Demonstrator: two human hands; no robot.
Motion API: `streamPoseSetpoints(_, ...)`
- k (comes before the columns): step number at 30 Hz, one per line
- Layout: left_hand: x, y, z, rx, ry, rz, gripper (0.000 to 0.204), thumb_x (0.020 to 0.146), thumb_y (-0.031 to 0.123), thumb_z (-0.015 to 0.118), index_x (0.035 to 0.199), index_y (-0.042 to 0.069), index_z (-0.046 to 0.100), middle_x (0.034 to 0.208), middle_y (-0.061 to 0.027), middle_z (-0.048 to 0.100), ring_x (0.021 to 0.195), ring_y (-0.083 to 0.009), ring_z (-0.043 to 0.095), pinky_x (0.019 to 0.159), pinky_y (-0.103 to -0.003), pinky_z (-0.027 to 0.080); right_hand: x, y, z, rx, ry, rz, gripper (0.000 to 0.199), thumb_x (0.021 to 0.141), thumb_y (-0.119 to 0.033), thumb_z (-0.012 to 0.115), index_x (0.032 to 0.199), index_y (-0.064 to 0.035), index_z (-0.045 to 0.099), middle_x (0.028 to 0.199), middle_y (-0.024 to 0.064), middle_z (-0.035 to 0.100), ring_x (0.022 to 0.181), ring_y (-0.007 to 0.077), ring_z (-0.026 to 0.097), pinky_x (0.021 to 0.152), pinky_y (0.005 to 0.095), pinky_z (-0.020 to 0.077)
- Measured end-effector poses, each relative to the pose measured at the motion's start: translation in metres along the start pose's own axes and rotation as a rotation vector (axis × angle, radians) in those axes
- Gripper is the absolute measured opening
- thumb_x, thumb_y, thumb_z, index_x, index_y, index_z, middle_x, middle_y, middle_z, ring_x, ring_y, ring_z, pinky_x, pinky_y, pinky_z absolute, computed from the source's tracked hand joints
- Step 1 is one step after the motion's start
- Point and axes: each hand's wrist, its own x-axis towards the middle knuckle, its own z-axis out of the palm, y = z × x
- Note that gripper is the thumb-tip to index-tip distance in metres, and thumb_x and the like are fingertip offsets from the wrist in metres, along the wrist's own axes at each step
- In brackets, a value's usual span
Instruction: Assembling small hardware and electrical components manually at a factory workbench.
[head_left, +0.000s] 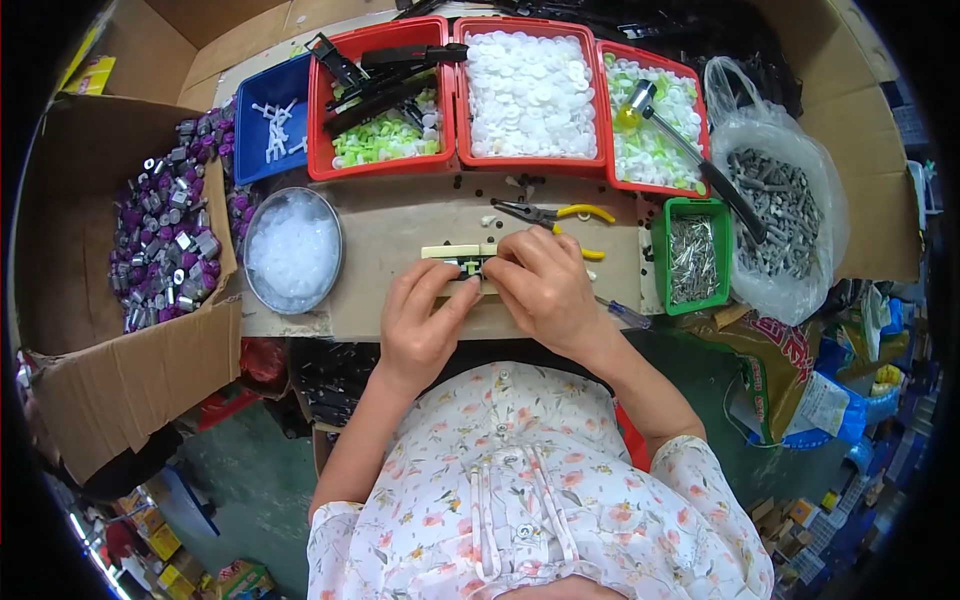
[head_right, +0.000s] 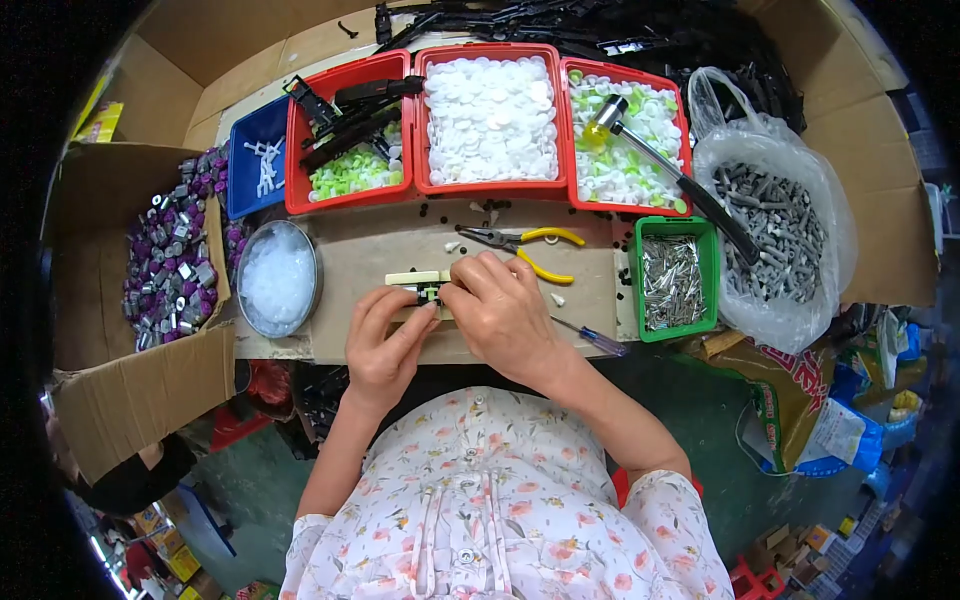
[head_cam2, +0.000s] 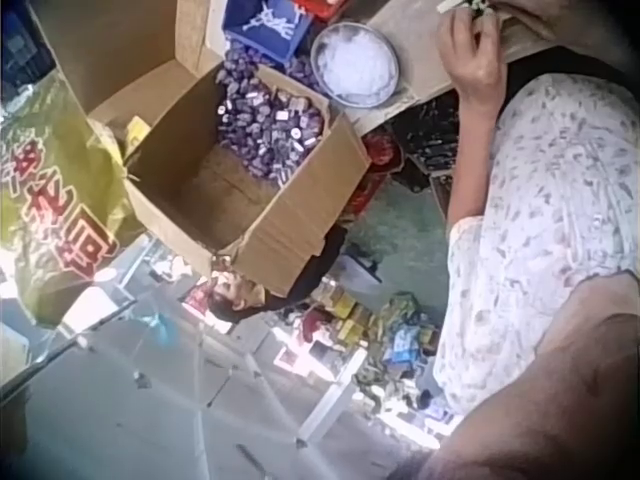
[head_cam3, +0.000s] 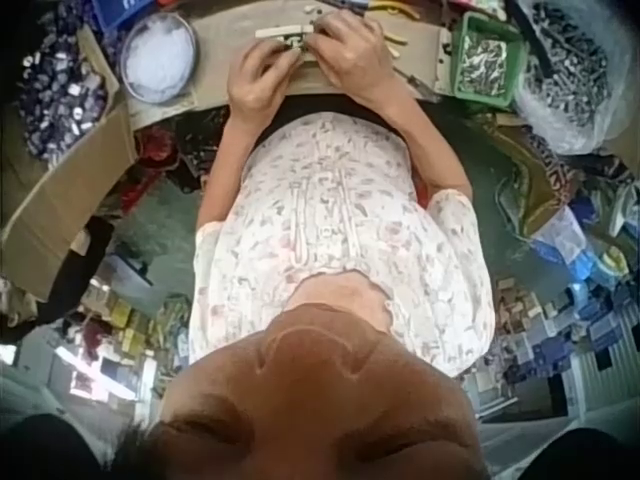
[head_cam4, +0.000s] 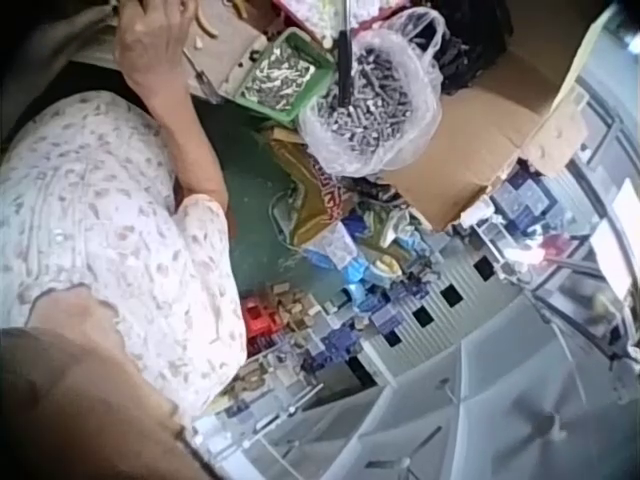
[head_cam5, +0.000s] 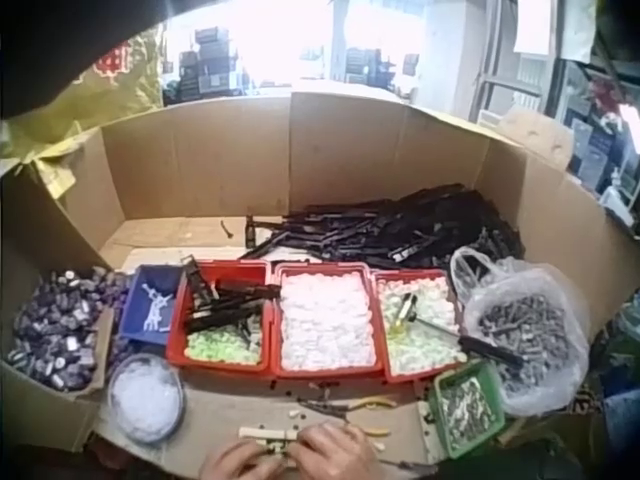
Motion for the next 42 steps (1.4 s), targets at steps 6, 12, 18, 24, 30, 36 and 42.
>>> streamPoseSetpoints(6,-0.003,-0.003,0.003,0.071,-0.027,0.108,0.030,0.072,0.004,0.073,0.102,0.004,0.071,0.107,-0.0125,0.061,0.100,-0.0306,0.060,0.077,-0.040,0.051,-0.001,-0.008,0.002,-0.102,0.009,0.001,0.018,0.072,-0.007,0.072,0.089,-0.0078,0.067,0.089,0.0032,0.057,0.083,0.0213,0.057,0.075,0.0365,0.0382)
streamPoseSetpoints(12,0.000,-0.009,-0.002,0.156,-0.091,0.217,0.028,0.073,0.008,0.068,0.100,0.000,0.070,0.107,-0.0122,0.061,0.102,-0.0308,0.059,0.077,-0.039,0.051,0.006,-0.015,-0.002,-0.274,-0.105,-0.059,0.015,0.073,-0.011,0.068,0.088,-0.0069,0.066,0.089,0.0028,0.055,0.085,0.0204,0.056,0.075,0.0362,0.0388)
streamPoseSetpoints(18,0.003,-0.013,-0.008,0.203,-0.158,0.372,0.024,0.070,0.012,0.064,0.088,-0.003,0.070,0.108,-0.0152,0.061,0.103,-0.0326,0.059,0.081,-0.039,0.049,0.012,-0.024,-0.007,-0.473,-0.214,-0.220,0.017,0.072,-0.016,0.062,0.084,-0.0052,0.066,0.089,0.0030,0.051,0.088,0.0191,0.054,0.075,0.0346,0.0400)
streamPoseSetpoints(24,0.010,-0.013,-0.012,0.295,-0.205,0.519,0.026,0.070,0.014,0.059,0.084,-0.006,0.069,0.106,-0.0173,0.061,0.103,-0.0332,0.059,0.083,-0.040,0.049,0.010,-0.017,-0.005,-0.465,-0.184,-0.259,0.016,0.071,-0.017,0.062,0.082,-0.0068,0.066,0.089,0.0020,0.051,0.087,0.0179,0.054,0.074,0.0331,0.0400)
streamPoseSetpoints(30,0.010,-0.016,-0.011,0.301,-0.226,0.527,0.020,0.076,0.012,0.067,0.090,-0.001,0.071,0.107,-0.0123,0.061,0.100,-0.0312,0.060,0.082,-0.041,0.048,0.010,0.004,-0.007,-0.270,-0.235,-0.288,0.010,0.074,-0.015,0.063,0.082,-0.0083,0.065,0.091,0.0012,0.053,0.092,0.0181,0.054,0.076,0.0335,0.0412)
streamPoseSetpoints(36,0.007,-0.011,-0.002,0.328,-0.138,0.418,0.027,0.078,0.010,0.076,0.103,0.002,0.070,0.105,-0.0082,0.062,0.097,-0.0300,0.061,0.082,-0.042,0.048,0.009,0.017,-0.009,-0.099,-0.213,-0.264,0.013,0.074,-0.012,0.067,0.086,-0.0080,0.063,0.091,0.0033,0.053,0.092,0.0211,0.054,0.074,0.0351,0.0413)
streamPoseSetpoints(42,0.011,-0.011,-0.002,0.322,-0.125,0.432,0.026,0.077,0.010,0.077,0.100,0.003,0.070,0.100,-0.0078,0.062,0.096,-0.0296,0.061,0.082,-0.042,0.048,0.007,0.026,-0.037,0.092,0.012,-0.174,0.021,0.073,-0.006,0.069,0.094,-0.0066,0.066,0.096,0.0077,0.060,0.088,0.0271,0.061,0.072,0.0387,0.0464)
